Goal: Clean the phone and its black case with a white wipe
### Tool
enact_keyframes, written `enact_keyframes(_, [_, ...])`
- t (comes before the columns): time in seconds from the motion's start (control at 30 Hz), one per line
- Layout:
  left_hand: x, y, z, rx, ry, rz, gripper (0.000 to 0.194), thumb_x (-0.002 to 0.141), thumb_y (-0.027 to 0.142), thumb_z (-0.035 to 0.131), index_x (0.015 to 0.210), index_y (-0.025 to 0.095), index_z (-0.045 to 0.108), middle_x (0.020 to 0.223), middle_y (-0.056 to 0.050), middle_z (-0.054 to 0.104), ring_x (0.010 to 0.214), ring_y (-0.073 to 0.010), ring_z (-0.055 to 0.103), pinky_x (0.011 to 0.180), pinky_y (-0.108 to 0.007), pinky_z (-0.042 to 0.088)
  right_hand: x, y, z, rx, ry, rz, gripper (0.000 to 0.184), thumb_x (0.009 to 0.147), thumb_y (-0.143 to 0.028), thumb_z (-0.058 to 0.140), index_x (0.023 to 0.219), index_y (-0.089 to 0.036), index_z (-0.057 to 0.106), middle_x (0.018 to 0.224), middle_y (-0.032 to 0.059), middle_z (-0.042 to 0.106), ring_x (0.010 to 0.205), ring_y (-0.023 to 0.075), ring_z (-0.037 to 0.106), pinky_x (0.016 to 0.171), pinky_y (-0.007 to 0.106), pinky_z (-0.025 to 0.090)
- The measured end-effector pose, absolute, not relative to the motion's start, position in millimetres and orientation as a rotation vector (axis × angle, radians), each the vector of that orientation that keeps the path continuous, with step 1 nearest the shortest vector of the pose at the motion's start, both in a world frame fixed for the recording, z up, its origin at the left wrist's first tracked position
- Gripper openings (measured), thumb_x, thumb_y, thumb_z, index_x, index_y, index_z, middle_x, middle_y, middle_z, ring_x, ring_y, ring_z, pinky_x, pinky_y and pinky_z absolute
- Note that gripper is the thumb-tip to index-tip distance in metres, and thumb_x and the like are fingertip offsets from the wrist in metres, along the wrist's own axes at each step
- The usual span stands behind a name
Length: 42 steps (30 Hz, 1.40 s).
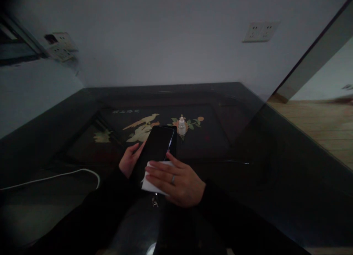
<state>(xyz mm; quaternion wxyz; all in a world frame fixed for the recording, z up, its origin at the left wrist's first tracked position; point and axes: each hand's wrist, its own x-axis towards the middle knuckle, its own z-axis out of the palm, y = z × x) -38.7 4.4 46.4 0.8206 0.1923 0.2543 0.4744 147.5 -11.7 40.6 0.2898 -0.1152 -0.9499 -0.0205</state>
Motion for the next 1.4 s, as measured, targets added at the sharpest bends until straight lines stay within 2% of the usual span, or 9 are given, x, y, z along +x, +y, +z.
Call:
enact_keyframes(0.1, [-33, 3, 56, 0.378, 0.626, 1.079, 0.057, 0.086, 0.026, 0.018, 0.141, 0.009, 0.02, 0.094, -0.006, 0.066, 0.076, -0.0176, 0.059, 0.086, -0.031, 0.038, 159, 2, 41, -0.641, -2.431, -0.065, 0.047, 0.085, -0.011, 0.033, 0.131, -0.01, 0.038, 0.136, 0.0109, 0.043, 0.133, 0.0212, 0.026, 0.109, 0.053, 0.014])
enact_keyframes(0.17, [-28, 2, 59, 0.392, 0.624, 1.083, 0.058, 0.085, 0.024, 0.023, 0.14, 0.007, 0.021, 0.107, -0.007, 0.064, 0.098, -0.0193, 0.057, 0.094, -0.03, 0.034, 164, 8, 42, -0.798, -2.364, -0.066, 0.051, 0.083, -0.008, 0.033, 0.133, -0.013, 0.036, 0.138, 0.0102, 0.04, 0.133, 0.0204, 0.025, 0.108, 0.054, 0.015])
enact_keyframes(0.23, [-26, 3, 56, 0.418, 0.586, 1.081, 0.06, 0.082, 0.023, 0.028, 0.14, 0.007, 0.022, 0.113, -0.006, 0.062, 0.108, -0.0192, 0.053, 0.098, -0.029, 0.031, 163, 7, 42, -0.844, -2.368, -0.059, 0.051, 0.082, -0.006, 0.032, 0.133, -0.013, 0.036, 0.138, 0.0103, 0.039, 0.134, 0.0197, 0.023, 0.109, 0.053, 0.015])
enact_keyframes(0.63, [-46, 11, 38, 0.411, 0.581, 1.064, 0.058, 0.083, 0.032, 0.031, 0.14, 0.019, 0.027, 0.112, -0.005, 0.062, 0.092, -0.0229, 0.06, 0.088, -0.035, 0.041, 138, -22, 38, -0.091, -2.723, -0.005, 0.042, 0.09, -0.022, 0.031, 0.127, -0.007, 0.043, 0.136, 0.0075, 0.043, 0.132, 0.0199, 0.027, 0.111, 0.05, 0.008])
enact_keyframes(0.77, [-47, 11, 38, 0.383, 0.585, 1.069, 0.058, 0.085, 0.033, 0.028, 0.141, 0.02, 0.023, 0.107, -0.006, 0.063, 0.083, -0.0212, 0.061, 0.084, -0.035, 0.043, 147, -9, 39, -0.235, -2.613, -0.015, 0.042, 0.088, -0.02, 0.032, 0.127, -0.007, 0.043, 0.135, 0.0094, 0.045, 0.132, 0.0202, 0.027, 0.11, 0.05, 0.01])
enact_keyframes(0.9, [-42, 6, 50, 0.386, 0.587, 1.0, 0.057, 0.088, 0.029, 0.021, 0.142, 0.017, 0.014, 0.11, -0.009, 0.061, 0.094, -0.0232, 0.059, 0.089, -0.039, 0.04, 164, 8, 41, -0.6, -2.42, -0.011, 0.049, 0.085, -0.014, 0.032, 0.134, -0.013, 0.034, 0.138, 0.01, 0.04, 0.133, 0.0216, 0.024, 0.108, 0.054, 0.012])
enact_keyframes(1.07, [-34, -7, 62, 0.498, 0.457, 0.791, 0.068, 0.082, 0.033, 0.038, 0.142, 0.03, 0.006, 0.128, -0.008, 0.05, 0.104, -0.0306, 0.056, 0.09, -0.05, 0.038, 177, 15, 44, -0.775, -2.17, 0.14, 0.052, 0.086, -0.013, 0.029, 0.137, -0.02, 0.03, 0.141, 0.0081, 0.035, 0.131, 0.0218, 0.03, 0.108, 0.055, 0.014])
enact_keyframes(1.2, [-36, -8, 60, 0.505, 0.477, 0.837, 0.07, 0.081, 0.032, 0.041, 0.143, 0.027, 0.008, 0.133, -0.01, 0.046, 0.109, -0.0319, 0.053, 0.092, -0.049, 0.037, 175, 10, 44, -0.753, -2.069, 0.294, 0.052, 0.085, -0.011, 0.027, 0.135, -0.022, 0.035, 0.139, 0.0054, 0.039, 0.128, 0.0207, 0.035, 0.108, 0.054, 0.017])
enact_keyframes(1.4, [-43, -2, 53, 0.552, 0.477, 0.837, 0.062, 0.083, 0.033, 0.039, 0.14, 0.034, 0.016, 0.133, -0.008, 0.046, 0.109, -0.0335, 0.053, 0.089, -0.054, 0.038, 173, 8, 47, -0.749, -1.997, 0.399, 0.051, 0.083, -0.01, 0.028, 0.13, -0.023, 0.043, 0.136, 0.0033, 0.044, 0.125, 0.0203, 0.04, 0.107, 0.052, 0.023])
